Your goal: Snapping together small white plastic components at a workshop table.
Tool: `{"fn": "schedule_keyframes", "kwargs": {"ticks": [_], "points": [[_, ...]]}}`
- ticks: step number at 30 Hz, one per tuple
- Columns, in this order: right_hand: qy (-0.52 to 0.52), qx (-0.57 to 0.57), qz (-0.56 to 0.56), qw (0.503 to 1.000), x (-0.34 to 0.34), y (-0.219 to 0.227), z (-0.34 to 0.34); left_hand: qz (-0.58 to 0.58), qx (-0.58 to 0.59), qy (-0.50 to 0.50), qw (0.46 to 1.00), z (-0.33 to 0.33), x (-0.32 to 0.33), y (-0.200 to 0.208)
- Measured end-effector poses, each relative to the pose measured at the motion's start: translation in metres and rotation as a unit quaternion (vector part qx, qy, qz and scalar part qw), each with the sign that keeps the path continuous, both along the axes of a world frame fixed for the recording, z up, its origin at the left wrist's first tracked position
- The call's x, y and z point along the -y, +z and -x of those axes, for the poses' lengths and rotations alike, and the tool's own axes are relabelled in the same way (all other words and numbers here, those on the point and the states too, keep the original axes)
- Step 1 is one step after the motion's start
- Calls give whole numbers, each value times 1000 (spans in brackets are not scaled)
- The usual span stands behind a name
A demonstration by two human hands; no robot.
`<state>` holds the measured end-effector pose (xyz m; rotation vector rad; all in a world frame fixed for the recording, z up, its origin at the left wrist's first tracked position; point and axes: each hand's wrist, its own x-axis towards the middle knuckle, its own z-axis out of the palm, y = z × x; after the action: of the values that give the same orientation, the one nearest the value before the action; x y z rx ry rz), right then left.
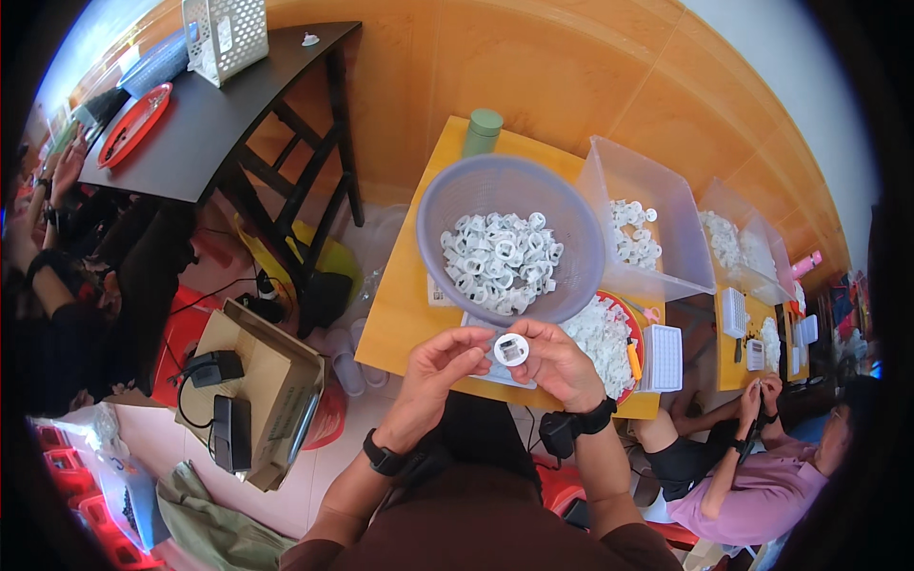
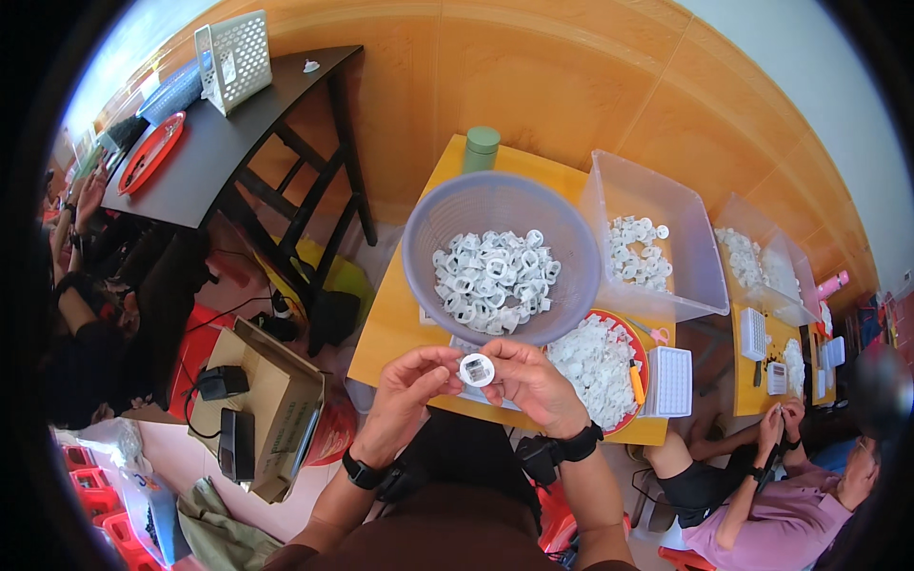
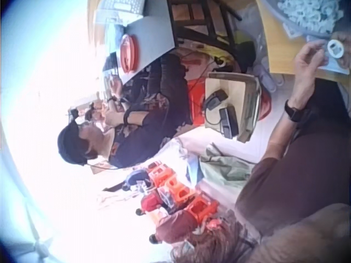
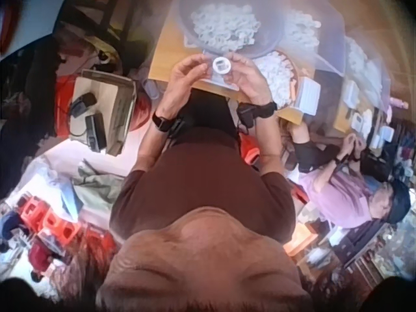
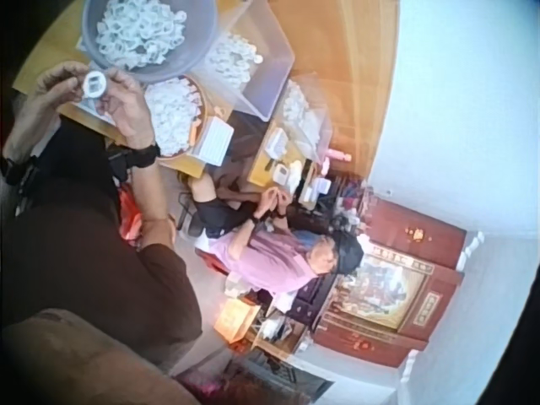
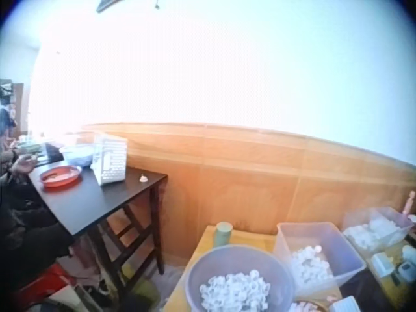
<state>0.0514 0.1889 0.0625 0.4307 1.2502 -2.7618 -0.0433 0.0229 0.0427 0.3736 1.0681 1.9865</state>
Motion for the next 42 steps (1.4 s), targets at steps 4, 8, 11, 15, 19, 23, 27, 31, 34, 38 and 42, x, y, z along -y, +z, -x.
{"fn": "schedule_keyframes", "kwargs": {"ticks": [4,8,11,15,19,23,27,31,34,38,42], "points": [[29,3,10,1000,8,-11,-4,-7,-35,2,999,-7,-3,2],[-19,22,-65,997,17,-10,-7,5,-35,27,999,-10,-4,-8],[-106,10,-177,978,31,-10,-14,36,-35,49,998,-13,-3,-15],[-182,-4,-278,943,55,-25,-30,58,-23,17,998,-21,0,-27],[-213,63,-276,935,68,-54,-43,112,-20,13,993,-38,5,-43],[-214,84,-286,930,72,-60,-52,132,-25,7,991,-48,9,-52],[-207,86,-300,928,69,-59,-52,119,-75,16,990,-53,7,-58],[-199,74,-296,931,63,-57,-48,109,-62,6,992,-50,8,-53],[-186,61,-290,937,63,-55,-46,109,-3,-6,994,-45,12,-43],[-148,37,-311,938,65,-54,-44,92,92,-62,990,-37,28,-45],[-138,25,-327,935,67,-54,-39,61,125,-101,985,-28,37,-53]]}}
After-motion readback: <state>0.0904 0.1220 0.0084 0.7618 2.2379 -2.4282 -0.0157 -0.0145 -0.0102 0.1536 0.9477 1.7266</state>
